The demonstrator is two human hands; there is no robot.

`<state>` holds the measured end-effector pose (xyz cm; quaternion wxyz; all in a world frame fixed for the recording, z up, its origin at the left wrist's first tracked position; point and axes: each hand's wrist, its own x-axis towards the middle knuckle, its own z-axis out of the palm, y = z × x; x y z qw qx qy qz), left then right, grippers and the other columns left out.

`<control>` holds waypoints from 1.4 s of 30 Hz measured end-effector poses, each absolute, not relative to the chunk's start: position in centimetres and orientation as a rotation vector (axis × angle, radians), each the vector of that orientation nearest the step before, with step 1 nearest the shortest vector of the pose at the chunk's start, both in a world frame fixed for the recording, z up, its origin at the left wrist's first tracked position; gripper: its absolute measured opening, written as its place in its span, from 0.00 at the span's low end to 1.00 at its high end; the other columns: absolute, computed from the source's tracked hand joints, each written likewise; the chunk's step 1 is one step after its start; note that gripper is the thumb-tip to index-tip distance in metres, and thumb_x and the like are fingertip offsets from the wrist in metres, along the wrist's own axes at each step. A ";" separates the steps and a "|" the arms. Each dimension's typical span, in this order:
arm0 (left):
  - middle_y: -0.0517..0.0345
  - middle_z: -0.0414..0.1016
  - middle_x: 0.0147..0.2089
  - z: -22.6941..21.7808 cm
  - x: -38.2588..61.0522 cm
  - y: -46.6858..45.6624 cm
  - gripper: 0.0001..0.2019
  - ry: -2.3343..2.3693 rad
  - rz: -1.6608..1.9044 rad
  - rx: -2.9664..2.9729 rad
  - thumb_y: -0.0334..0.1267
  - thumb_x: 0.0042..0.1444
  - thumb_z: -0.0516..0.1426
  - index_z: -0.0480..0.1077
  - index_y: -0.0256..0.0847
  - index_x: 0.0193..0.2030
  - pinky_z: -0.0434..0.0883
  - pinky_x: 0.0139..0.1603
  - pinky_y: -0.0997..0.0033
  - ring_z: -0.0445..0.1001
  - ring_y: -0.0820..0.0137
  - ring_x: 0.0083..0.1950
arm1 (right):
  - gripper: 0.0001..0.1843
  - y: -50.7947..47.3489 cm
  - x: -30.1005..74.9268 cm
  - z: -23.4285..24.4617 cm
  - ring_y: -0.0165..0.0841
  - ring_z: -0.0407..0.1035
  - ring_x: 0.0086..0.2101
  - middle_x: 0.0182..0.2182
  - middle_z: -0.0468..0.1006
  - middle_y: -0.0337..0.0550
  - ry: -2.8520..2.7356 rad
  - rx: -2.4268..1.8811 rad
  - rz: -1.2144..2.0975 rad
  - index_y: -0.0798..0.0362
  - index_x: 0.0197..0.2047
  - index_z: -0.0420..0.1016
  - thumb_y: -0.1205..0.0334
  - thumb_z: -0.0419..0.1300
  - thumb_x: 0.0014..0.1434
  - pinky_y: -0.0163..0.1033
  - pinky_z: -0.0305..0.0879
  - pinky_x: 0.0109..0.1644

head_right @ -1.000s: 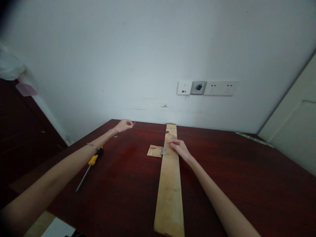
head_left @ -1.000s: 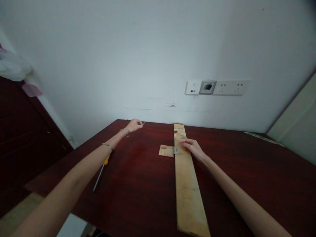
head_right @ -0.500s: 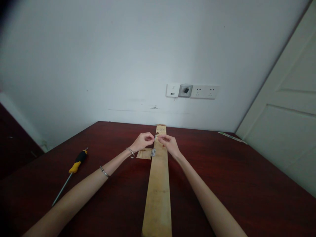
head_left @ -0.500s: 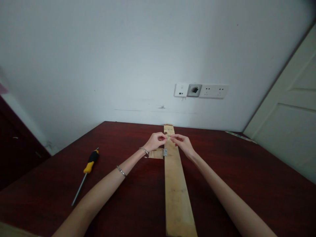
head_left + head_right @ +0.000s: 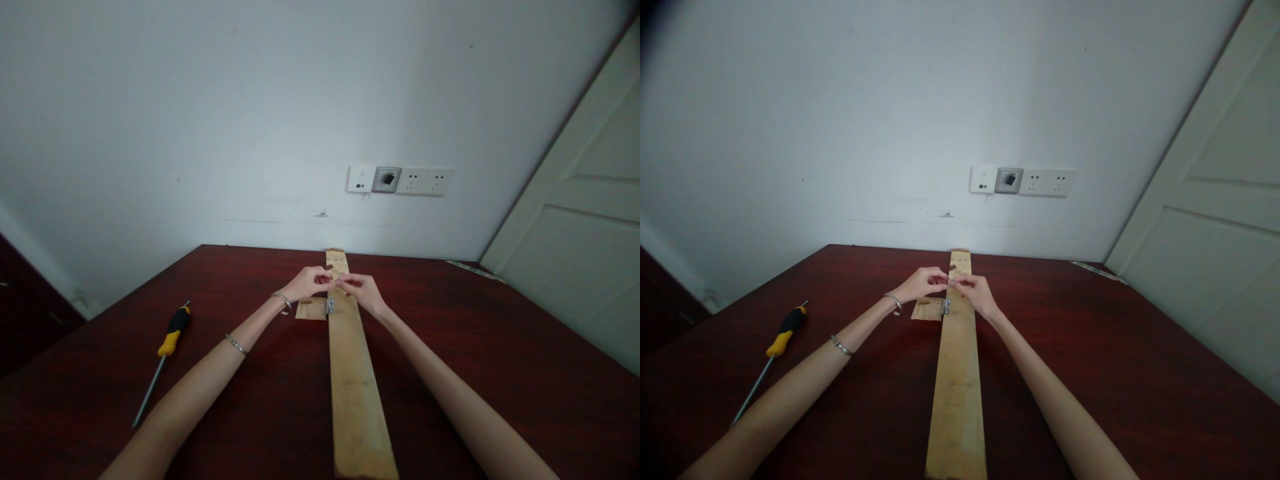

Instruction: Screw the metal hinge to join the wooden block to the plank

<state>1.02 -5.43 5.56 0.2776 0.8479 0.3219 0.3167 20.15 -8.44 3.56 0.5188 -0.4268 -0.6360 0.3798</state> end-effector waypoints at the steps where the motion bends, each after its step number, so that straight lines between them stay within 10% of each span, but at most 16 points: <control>1: 0.52 0.74 0.37 6.0 0.4 -5.3 0.15 0.902 0.768 2.353 0.44 0.51 0.59 0.74 0.35 0.40 0.68 0.39 0.71 0.71 0.68 0.37 | 0.19 -8.4 20.2 3.4 0.33 0.70 0.29 0.29 0.79 0.45 -1.525 -1.035 0.907 0.56 0.29 0.79 0.48 0.66 0.42 0.36 0.65 0.29; 9: 0.42 0.61 0.57 5.8 -3.1 -5.9 0.46 1.141 -0.088 2.574 0.56 0.34 0.65 0.59 0.36 0.60 0.61 0.54 0.62 0.58 0.51 0.58 | 0.18 -8.2 20.2 2.2 0.34 0.70 0.28 0.28 0.80 0.45 -1.537 -1.107 0.887 0.56 0.28 0.79 0.49 0.65 0.43 0.37 0.65 0.30; 42: 0.53 0.61 0.46 4.3 -2.2 -5.1 0.34 0.983 -0.018 2.590 0.50 0.38 0.65 0.62 0.38 0.52 0.63 0.47 0.70 0.62 0.61 0.49 | 0.14 -7.5 19.1 0.5 0.38 0.74 0.34 0.32 0.81 0.44 -1.712 -1.046 0.762 0.53 0.31 0.79 0.51 0.62 0.48 0.42 0.68 0.41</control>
